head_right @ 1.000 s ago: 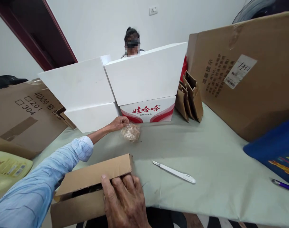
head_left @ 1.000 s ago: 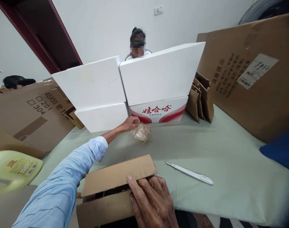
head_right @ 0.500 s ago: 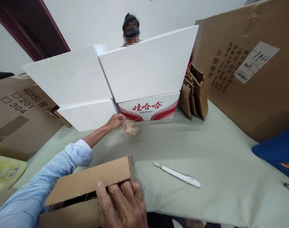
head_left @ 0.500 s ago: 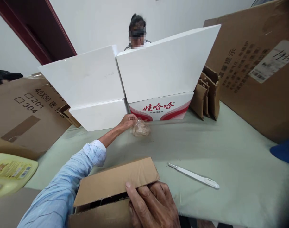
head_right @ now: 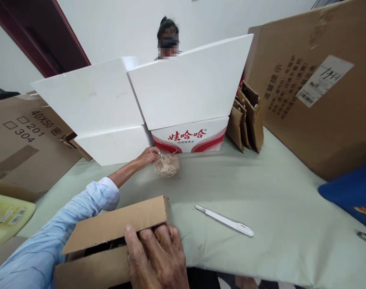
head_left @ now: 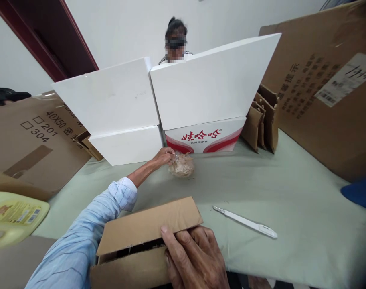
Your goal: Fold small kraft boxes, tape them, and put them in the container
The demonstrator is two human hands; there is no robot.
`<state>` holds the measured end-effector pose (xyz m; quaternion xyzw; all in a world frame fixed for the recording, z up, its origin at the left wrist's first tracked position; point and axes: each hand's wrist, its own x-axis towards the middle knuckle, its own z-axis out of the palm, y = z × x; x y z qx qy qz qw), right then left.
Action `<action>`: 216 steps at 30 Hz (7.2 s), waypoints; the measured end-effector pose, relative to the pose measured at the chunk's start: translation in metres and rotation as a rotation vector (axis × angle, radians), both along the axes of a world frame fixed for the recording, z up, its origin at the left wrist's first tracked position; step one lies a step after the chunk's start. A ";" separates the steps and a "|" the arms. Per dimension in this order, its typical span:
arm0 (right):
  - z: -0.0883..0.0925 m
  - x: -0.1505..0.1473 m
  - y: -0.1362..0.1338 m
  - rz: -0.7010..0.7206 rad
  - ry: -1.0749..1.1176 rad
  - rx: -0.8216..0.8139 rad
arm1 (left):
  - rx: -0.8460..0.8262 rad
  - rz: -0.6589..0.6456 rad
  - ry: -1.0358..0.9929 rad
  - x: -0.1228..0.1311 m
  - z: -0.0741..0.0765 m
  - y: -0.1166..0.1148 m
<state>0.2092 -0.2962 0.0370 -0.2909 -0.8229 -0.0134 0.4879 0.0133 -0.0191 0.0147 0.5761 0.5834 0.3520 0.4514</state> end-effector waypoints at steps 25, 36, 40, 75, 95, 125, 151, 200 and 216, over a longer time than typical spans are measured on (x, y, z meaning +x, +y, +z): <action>0.012 0.053 0.097 -0.238 0.324 -0.504 | 0.280 -0.294 0.161 0.006 0.021 -0.033; -0.074 0.002 0.228 -0.243 0.211 -1.036 | 0.280 -0.175 -0.008 -0.008 -0.002 -0.065; -0.089 0.003 0.224 -0.178 0.315 -0.987 | 0.274 -0.122 -0.106 -0.021 -0.001 -0.072; -0.050 0.032 0.234 -0.097 0.862 -0.861 | 0.279 -0.420 0.664 -0.017 0.020 -0.032; -0.062 -0.011 0.173 0.115 0.568 -0.715 | 0.739 -0.363 0.494 -0.029 -0.025 -0.091; -0.095 -0.005 0.205 0.167 0.619 -1.089 | 0.883 -0.457 0.704 -0.030 -0.039 -0.101; -0.119 -0.034 0.261 -0.202 0.577 -0.870 | 0.627 -0.424 0.598 -0.049 -0.014 -0.042; -0.049 0.097 0.007 0.162 0.041 -1.286 | 0.405 -0.106 0.683 -0.039 -0.022 -0.109; -0.071 0.076 -0.002 0.017 0.281 -1.450 | -0.152 -0.211 0.136 -0.118 -0.015 -0.321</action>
